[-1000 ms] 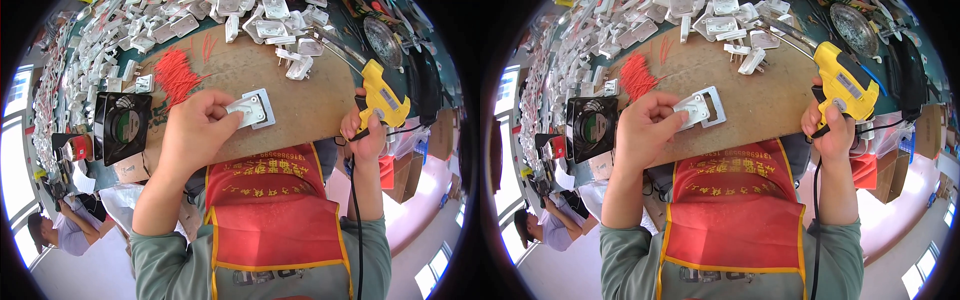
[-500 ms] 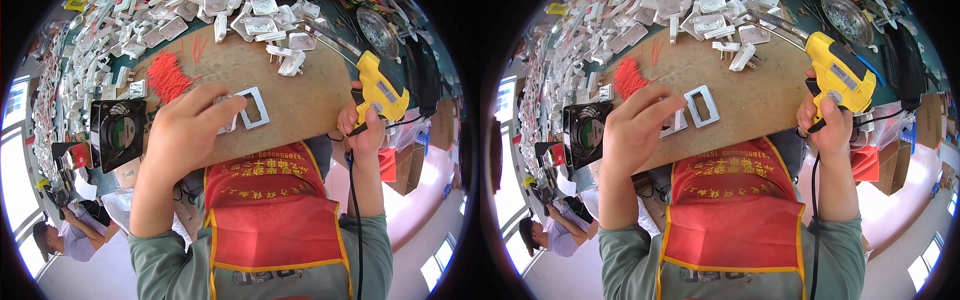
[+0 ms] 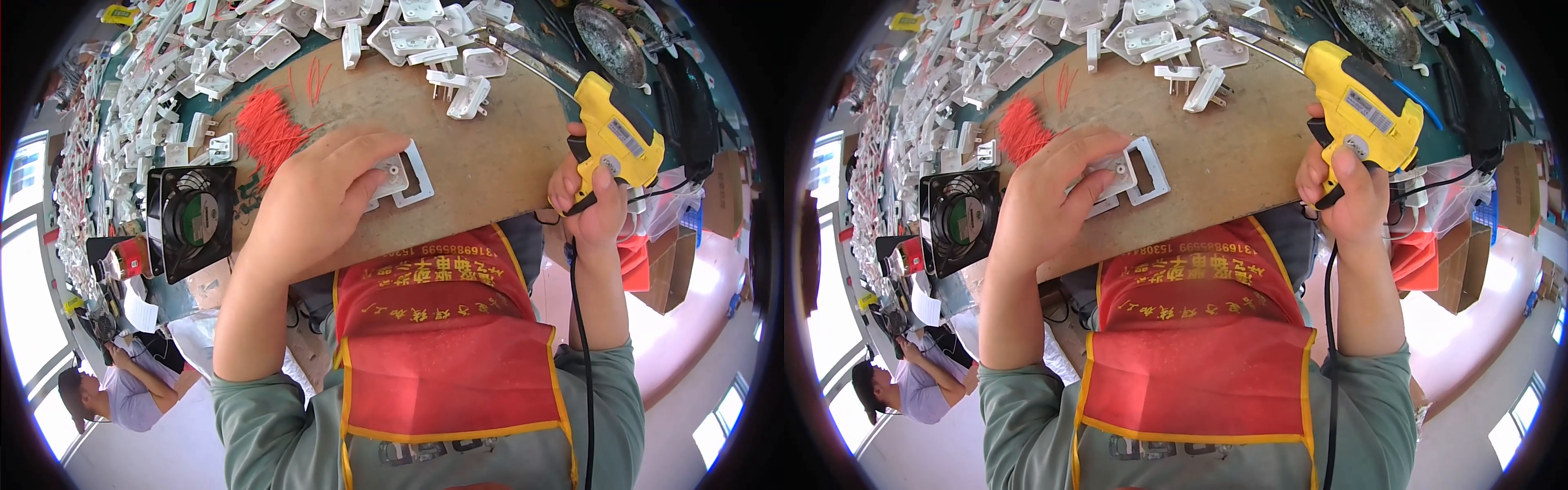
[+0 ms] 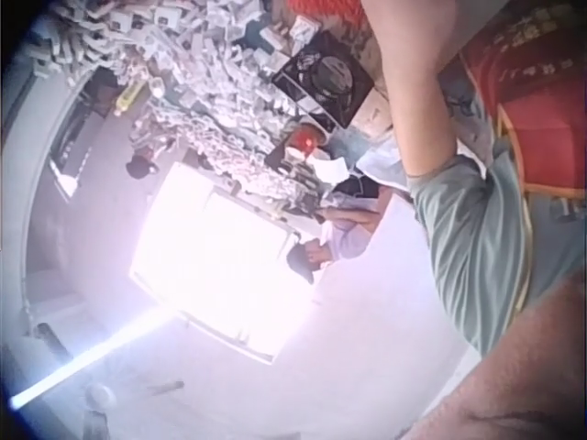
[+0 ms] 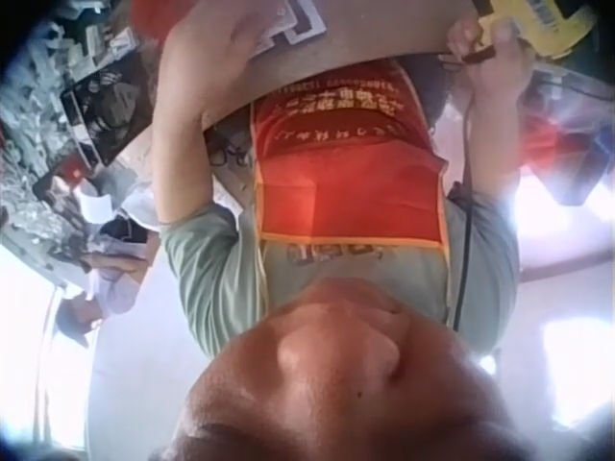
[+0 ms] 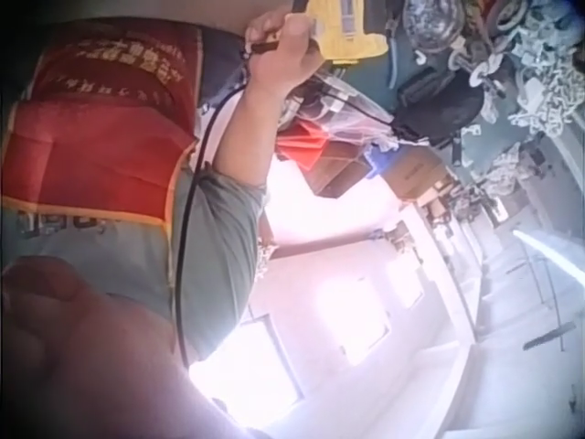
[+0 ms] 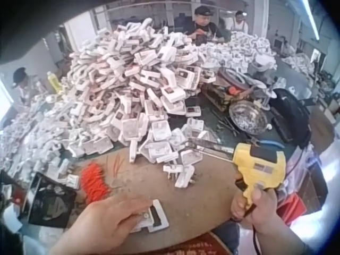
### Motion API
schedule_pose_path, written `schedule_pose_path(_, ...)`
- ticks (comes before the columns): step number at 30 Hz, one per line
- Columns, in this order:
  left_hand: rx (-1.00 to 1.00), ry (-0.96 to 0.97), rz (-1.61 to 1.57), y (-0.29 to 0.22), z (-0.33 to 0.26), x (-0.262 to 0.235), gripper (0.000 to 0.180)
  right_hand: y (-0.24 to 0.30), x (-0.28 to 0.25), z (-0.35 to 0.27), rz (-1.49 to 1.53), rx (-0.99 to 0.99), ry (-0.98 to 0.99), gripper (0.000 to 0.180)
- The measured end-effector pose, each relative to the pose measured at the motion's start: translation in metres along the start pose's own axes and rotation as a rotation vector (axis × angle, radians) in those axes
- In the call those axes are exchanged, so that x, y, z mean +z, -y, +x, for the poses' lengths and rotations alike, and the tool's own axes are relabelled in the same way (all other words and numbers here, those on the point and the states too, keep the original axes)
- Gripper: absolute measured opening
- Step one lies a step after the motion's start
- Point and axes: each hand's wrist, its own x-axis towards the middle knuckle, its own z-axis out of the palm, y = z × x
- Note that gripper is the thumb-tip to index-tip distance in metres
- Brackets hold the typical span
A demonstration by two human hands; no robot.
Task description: The person solders red wires and small components into plastic housings using a soldering iron, assembling them into light fixtures.
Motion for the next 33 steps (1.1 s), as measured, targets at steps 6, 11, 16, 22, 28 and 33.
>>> schedule_pose_path(6,0.020,-0.033,0.069,0.010,-0.009,0.001,0.029,0.000,0.001,0.000,-0.008,0.008,0.012,0.067)
schedule_pose_path(11,0.039,-0.059,0.108,0.005,-0.014,0.005,0.036,0.001,0.001,0.000,0.032,0.011,0.001,0.066)
schedule_pose_path(16,0.075,-0.200,0.048,0.004,-0.022,0.016,0.044,0.001,-0.001,0.003,-0.016,0.000,0.021,0.067)
schedule_pose_path(22,0.085,-0.190,0.121,0.010,-0.021,0.023,0.044,0.000,0.002,0.001,0.031,0.030,-0.025,0.063)
schedule_pose_path(28,0.016,-0.148,0.131,0.006,-0.028,0.016,0.047,0.002,-0.003,-0.002,0.134,0.079,0.005,0.066)
schedule_pose_path(33,0.051,-0.208,0.093,-0.003,-0.026,-0.017,0.039,0.010,-0.005,0.002,0.323,0.132,0.061,0.059)
